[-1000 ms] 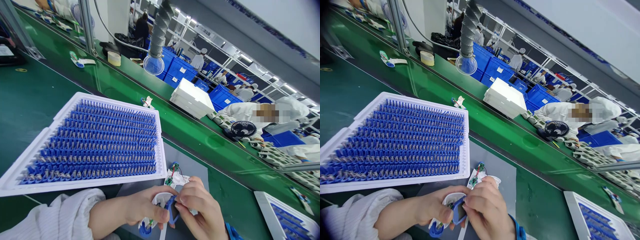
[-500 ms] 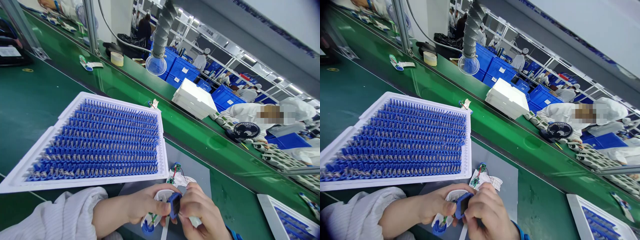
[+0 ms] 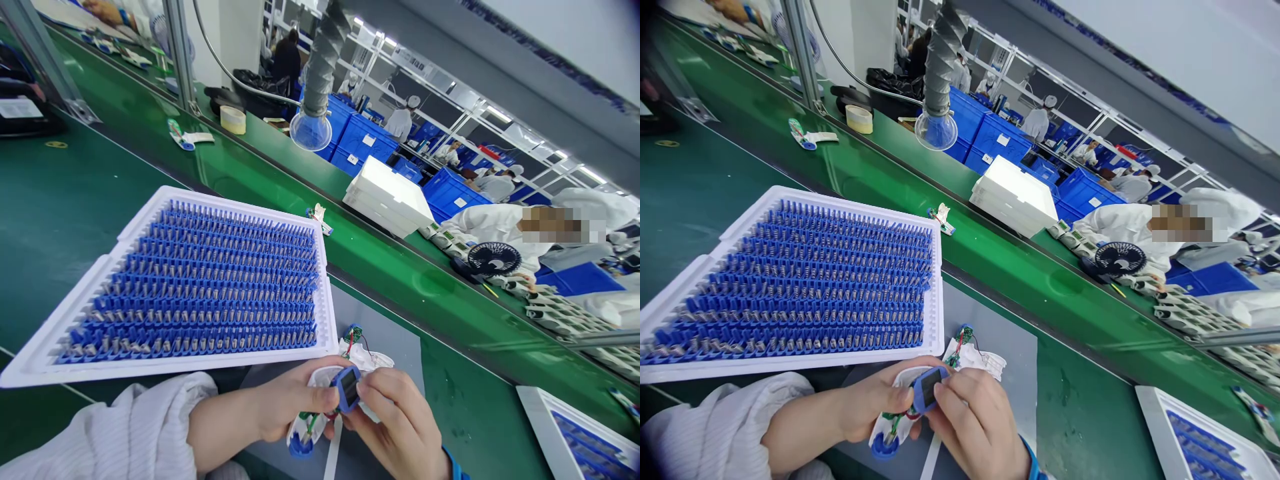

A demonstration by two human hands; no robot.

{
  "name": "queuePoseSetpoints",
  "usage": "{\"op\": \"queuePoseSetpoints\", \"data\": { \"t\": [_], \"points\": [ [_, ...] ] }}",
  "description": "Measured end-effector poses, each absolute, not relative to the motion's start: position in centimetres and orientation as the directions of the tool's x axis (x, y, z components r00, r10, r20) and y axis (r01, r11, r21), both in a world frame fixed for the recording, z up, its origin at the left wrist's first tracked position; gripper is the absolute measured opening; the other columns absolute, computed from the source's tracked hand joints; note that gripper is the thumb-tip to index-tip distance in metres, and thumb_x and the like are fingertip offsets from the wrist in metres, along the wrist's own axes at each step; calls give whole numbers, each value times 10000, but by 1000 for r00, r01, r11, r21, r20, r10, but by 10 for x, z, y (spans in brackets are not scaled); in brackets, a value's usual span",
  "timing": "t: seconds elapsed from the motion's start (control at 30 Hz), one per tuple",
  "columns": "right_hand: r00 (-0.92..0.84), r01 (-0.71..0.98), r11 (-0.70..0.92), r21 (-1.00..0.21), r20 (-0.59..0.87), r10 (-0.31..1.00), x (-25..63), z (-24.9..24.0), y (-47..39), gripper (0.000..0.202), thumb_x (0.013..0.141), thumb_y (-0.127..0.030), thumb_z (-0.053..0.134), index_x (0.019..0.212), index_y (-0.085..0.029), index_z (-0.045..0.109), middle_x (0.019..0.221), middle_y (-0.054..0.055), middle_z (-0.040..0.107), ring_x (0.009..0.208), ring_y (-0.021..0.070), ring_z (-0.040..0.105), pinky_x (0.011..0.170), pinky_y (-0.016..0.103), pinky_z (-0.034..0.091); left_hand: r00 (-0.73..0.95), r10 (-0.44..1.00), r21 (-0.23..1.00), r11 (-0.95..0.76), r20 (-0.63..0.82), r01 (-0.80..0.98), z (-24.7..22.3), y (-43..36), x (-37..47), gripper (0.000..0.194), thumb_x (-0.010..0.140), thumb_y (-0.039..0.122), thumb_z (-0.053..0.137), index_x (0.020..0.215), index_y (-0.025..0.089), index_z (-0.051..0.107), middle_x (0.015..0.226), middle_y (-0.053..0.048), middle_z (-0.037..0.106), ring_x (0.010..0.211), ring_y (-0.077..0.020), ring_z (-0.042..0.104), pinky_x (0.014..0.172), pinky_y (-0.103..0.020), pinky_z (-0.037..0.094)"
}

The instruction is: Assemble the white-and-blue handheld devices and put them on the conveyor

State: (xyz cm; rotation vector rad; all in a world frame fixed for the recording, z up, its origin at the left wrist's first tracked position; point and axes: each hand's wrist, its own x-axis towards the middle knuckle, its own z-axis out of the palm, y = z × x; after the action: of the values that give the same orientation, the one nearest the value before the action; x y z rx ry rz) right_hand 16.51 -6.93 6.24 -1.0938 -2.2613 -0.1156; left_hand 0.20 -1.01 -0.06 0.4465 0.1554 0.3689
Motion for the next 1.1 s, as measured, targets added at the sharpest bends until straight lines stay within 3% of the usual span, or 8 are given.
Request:
{"op": "queuePoseSetpoints", "data": {
  "t": [0.27,0.53,0.77,0.97,1.1],
  "points": [
    [-470,740,636,-220,508,722,166,60,-71,87,877,-74,526,886,-138,583,775,57,592,698,142,532,596,264,475,920,376,415,859,-113,-300,-1,-11,2,701,507,470,844,1068,131,597,776,-14,585,633,-84,570,535,-169,484],
    [-478,733,653,-188,541,692,170,61,-72,80,845,-60,552,862,-131,586,746,63,599,683,148,542,580,266,479,912,377,466,843,-160,-267,2,-10,4,741,418,493,869,1001,139,579,761,8,578,638,-80,550,574,-188,468],
    [-545,685,697,-210,487,683,171,66,-72,91,890,-102,497,859,-134,576,727,59,608,655,141,560,569,259,479,927,363,652,726,-92,-220,-5,-14,6,862,266,262,930,1017,189,512,761,57,531,670,-77,457,606,-195,373],
    [-606,716,680,-158,342,718,168,69,-71,217,968,-184,399,871,-129,586,738,67,614,615,137,541,514,249,418,872,486,843,494,-65,-213,-8,-14,4,813,391,321,895,1083,189,487,999,-17,502,899,-167,460,826,-293,379],
    [-616,728,677,-109,331,715,166,69,-71,232,967,-177,387,869,-127,592,735,67,617,608,132,537,499,238,414,806,591,956,218,30,-196,-7,-15,2,558,620,306,758,1087,172,484,1157,-85,453,1084,-242,455,991,-381,338]
  ]
}}
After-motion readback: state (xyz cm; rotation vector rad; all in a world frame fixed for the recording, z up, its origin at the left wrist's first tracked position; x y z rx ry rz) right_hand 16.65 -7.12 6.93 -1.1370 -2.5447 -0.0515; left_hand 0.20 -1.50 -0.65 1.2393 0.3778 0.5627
